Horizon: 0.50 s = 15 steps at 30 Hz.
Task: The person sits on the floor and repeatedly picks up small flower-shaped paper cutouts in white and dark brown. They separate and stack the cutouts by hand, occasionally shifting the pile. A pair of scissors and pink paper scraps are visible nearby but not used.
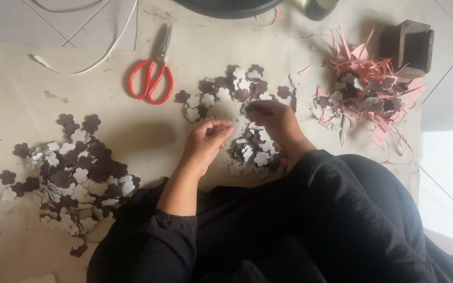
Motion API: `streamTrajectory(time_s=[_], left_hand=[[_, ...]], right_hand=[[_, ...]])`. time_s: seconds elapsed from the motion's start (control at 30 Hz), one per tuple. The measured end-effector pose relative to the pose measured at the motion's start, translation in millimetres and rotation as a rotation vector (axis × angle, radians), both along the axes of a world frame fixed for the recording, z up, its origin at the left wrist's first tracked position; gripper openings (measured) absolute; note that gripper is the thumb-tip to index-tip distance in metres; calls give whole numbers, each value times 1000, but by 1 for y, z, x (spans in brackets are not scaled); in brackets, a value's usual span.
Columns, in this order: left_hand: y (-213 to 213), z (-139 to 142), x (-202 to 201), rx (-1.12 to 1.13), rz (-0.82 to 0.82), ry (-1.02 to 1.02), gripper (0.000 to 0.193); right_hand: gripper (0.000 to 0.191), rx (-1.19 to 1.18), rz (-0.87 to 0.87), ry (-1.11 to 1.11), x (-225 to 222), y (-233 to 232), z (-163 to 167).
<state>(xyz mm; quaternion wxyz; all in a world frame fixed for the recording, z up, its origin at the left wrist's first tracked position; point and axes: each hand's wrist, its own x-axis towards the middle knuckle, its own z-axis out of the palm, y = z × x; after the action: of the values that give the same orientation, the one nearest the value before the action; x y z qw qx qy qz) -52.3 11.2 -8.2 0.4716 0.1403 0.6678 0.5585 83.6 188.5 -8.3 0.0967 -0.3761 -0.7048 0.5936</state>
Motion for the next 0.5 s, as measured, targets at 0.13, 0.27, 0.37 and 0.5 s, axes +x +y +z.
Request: streamTrajectory(time_s=[0.13,0.27,0.37,0.5], left_hand=[[0,13,3,59,-26,232,30],[2,23,6,-6,-84,190,26],[2,26,9,9,-124,175,25],[2,23,12,14,-145,240,22]], right_hand=[[22,-373,1,94,3,-26,27],[22,-338,-24,-11,4,-38,37],[22,-187,-109,-57,5,-41,35],[23,-229,-52,52,6,-45,29]])
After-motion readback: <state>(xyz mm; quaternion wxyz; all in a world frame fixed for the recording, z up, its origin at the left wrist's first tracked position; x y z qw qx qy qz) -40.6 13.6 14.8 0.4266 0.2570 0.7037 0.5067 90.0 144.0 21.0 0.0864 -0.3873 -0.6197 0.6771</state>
